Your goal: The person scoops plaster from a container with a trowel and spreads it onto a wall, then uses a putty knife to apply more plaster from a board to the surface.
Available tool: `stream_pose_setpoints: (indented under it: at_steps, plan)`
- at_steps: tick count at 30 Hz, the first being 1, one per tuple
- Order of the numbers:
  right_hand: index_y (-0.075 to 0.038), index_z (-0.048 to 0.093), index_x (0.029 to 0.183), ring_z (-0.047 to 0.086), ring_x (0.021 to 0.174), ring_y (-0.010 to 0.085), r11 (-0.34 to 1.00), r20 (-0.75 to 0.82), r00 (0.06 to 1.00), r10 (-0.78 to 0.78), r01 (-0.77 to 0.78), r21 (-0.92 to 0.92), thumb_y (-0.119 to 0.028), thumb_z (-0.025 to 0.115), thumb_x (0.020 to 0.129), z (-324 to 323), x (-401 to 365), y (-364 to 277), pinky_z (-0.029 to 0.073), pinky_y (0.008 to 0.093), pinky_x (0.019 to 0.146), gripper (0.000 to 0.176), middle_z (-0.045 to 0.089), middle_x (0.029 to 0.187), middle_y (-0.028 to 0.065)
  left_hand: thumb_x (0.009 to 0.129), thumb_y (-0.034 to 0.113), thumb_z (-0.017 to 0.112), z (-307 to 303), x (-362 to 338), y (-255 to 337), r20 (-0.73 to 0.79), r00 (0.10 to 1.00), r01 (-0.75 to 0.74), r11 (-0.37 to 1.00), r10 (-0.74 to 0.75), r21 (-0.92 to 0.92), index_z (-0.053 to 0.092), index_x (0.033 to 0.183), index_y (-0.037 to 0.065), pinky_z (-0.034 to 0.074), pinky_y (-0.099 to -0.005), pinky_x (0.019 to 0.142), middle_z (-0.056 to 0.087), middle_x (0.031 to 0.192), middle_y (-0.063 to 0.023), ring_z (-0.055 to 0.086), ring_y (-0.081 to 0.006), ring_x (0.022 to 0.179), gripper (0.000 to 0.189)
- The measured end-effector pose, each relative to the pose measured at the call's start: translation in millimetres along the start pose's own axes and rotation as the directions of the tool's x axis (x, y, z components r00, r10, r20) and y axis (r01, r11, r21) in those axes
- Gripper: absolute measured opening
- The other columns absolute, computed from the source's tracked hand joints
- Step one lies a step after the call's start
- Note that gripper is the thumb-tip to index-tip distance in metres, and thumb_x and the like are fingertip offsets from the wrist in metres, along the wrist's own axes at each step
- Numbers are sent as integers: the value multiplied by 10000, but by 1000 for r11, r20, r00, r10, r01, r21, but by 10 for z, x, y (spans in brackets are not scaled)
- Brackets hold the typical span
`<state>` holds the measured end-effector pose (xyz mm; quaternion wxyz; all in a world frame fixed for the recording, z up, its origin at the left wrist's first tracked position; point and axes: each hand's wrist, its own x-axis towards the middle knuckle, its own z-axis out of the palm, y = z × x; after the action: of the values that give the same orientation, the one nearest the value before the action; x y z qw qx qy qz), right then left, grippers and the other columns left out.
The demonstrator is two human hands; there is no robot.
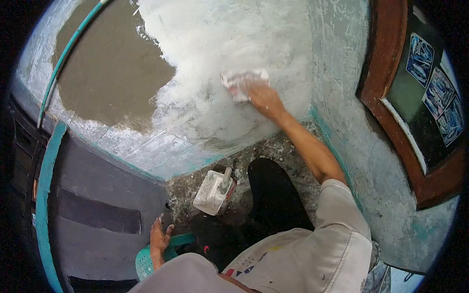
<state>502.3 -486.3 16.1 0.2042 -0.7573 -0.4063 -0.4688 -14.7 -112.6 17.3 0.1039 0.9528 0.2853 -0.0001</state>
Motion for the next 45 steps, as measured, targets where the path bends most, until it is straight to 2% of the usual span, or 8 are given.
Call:
stream_pose_setpoints:
  at_steps: [9, 20, 23, 28, 34, 37, 40, 45]
  plan:
    - [-106, 564, 1466, 551, 1369, 303, 951, -129, 982, -136, 93, -294, -40, 629, 896, -256, 963, 612, 481, 459, 1121, 577, 582, 1492, 94, 976, 384, 687, -9, -52, -15, -31, 1000, 0, 997, 3, 79, 433, 1550, 118, 363, -562, 1145, 537, 1461, -222, 479, -431, 1361, 681]
    - [-85, 585, 1437, 579, 1353, 319, 993, 81, 993, -82, 89, -80, -7, 612, 875, -83, 18, 437, 529, 426, 1073, 568, 584, 1486, 131, 962, 354, 718, -8, 109, 53, -7, 1000, 6, 999, -6, -38, 446, 1531, 59, 369, -519, 1151, 552, 1445, -246, 480, -432, 1370, 697]
    - [-94, 614, 1402, 748, 1017, 321, 973, -342, 922, 184, -219, -68, -70, 640, 926, -352, 290, 525, 618, 397, 834, 478, 721, 1264, 135, 951, 334, 736, 14, 89, 20, 2, 1000, -20, 999, 20, -26, 459, 1520, 50, 380, -508, 1142, 561, 1428, -257, 503, -429, 1347, 694]
    - [-37, 644, 1349, 740, 914, 301, 758, -373, 682, 629, -644, 102, -40, 612, 909, -19, 974, 361, 607, 419, 674, 441, 703, 1286, 172, 950, 320, 738, 198, 127, -214, -56, 997, -44, 999, 45, 31, 479, 1496, 44, 402, -510, 1109, 589, 1389, -243, 525, -428, 1314, 665]
    - [-8, 602, 1384, 743, 887, 335, 995, -340, 936, 95, -97, 11, -77, 656, 916, 699, 701, -677, 624, 401, 712, 476, 719, 1187, 208, 977, 443, 693, 13, 118, 12, 13, 999, -38, 999, 38, -26, 455, 1526, 57, 404, -493, 1137, 557, 1442, -264, 511, -442, 1345, 712]
    - [-48, 601, 1406, 729, 1002, 365, 961, -158, 954, 255, -232, 150, -50, 682, 880, 387, 406, -564, 619, 409, 818, 531, 684, 1288, 209, 974, 436, 699, 12, 105, -1, 11, 1000, 3, 1000, -2, -15, 456, 1525, 52, 397, -492, 1148, 551, 1448, -266, 498, -439, 1366, 714]
    - [-78, 596, 1421, 687, 1141, 381, 965, -268, 928, 260, -261, 32, -26, 707, 827, -90, 578, -102, 582, 426, 944, 606, 664, 1339, 192, 976, 440, 696, 29, 131, -11, 32, 999, -2, 999, 3, -34, 454, 1525, 45, 386, -492, 1161, 539, 1464, -266, 479, -440, 1388, 718]
    - [-18, 559, 1436, 589, 1322, 361, 954, -144, 990, 12, -55, -295, -48, 631, 866, 164, 710, 421, 521, 461, 1043, 576, 624, 1389, 189, 969, 341, 707, 8, 100, 22, 17, 1000, -3, 1000, 3, -16, 450, 1531, 68, 383, -503, 1138, 560, 1436, -238, 488, -423, 1361, 675]
